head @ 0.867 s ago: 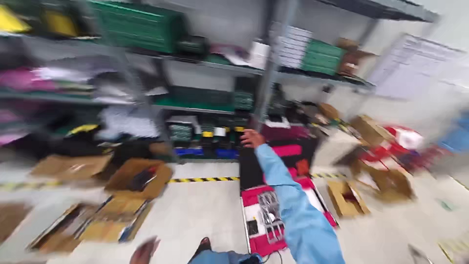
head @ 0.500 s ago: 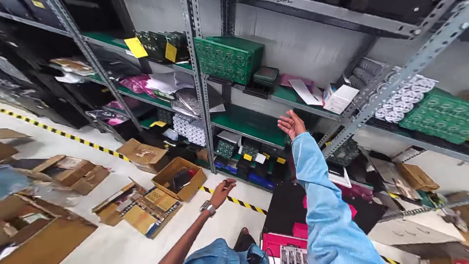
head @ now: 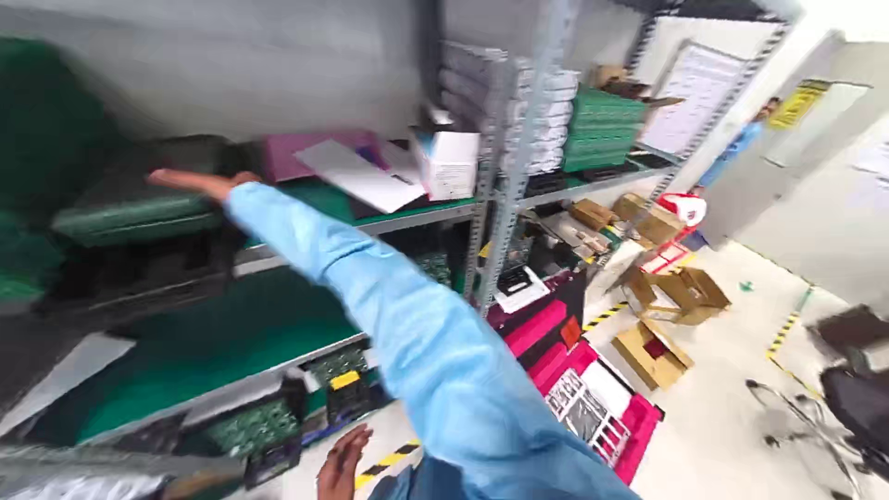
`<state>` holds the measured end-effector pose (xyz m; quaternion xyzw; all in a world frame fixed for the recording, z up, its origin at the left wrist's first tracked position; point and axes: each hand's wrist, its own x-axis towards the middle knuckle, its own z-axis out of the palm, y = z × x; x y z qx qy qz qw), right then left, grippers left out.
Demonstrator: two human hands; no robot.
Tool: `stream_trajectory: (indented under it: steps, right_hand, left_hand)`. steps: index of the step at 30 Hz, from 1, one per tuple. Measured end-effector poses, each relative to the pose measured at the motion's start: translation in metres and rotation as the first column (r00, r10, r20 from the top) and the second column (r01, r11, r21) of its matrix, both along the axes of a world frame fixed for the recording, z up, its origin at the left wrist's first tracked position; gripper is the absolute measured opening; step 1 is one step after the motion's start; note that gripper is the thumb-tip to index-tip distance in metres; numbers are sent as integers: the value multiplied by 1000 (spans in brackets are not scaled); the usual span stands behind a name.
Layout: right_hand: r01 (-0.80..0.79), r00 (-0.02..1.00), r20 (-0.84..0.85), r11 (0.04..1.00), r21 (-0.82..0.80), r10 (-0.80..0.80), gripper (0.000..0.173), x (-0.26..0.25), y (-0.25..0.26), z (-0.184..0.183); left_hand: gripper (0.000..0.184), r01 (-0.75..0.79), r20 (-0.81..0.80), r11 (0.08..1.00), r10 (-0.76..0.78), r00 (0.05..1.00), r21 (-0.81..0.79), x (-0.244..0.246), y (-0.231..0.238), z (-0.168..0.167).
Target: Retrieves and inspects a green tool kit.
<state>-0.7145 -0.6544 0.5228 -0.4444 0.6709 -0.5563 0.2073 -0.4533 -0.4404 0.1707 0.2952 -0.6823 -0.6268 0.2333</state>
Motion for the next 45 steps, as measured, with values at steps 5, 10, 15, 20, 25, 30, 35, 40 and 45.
stream_trajectory:
  steps: [5, 10, 15, 20, 25, 30, 35, 40, 45]
  right_hand:
    - [-25, 996, 85, 965, 261, 3, 73, -15, -26, 3]
    - [-33, 989, 148, 968, 249, -5, 56, -68, -36, -3]
    - [1, 943, 333, 997, 76, -26, 32, -59, 34, -19]
    - [38, 922, 387, 996, -76, -6, 20, -58, 139, -33]
    - [128, 927, 360, 991, -49, -102, 31, -53, 221, -44]
    - [164, 931, 341, 984, -76, -129, 45, -26, 272, -82]
    - [62, 900, 436, 989, -136, 3, 73, 13, 306, -133]
    - [111, 787, 611, 994, 3, -90, 76, 32, 286, -205]
    - [246, 753, 593, 958, 150, -287, 74, 11, 199, -300]
  left_hand:
    - [35, -32, 49, 999, 30, 998, 28, -17, -67, -1]
    - [35, 6, 57, 1000, -8, 998, 26, -41, -126, 7]
    - [33, 15, 27, 998, -16, 1000, 53, -53, -156, 8]
    - [33, 93, 41, 989, -98, 994, 113, -71, -169, 3]
    - [33, 165, 67, 979, -174, 982, 120, -86, -171, 0]
    - [32, 252, -29, 950, -251, 968, 185, -93, -167, 13]
    - [29, 262, -102, 921, -243, 965, 289, -80, -165, 45]
    - [31, 162, -62, 870, -151, 987, 465, -67, -173, 40]
    - [40, -195, 118, 881, 160, 980, 431, -71, -196, 9]
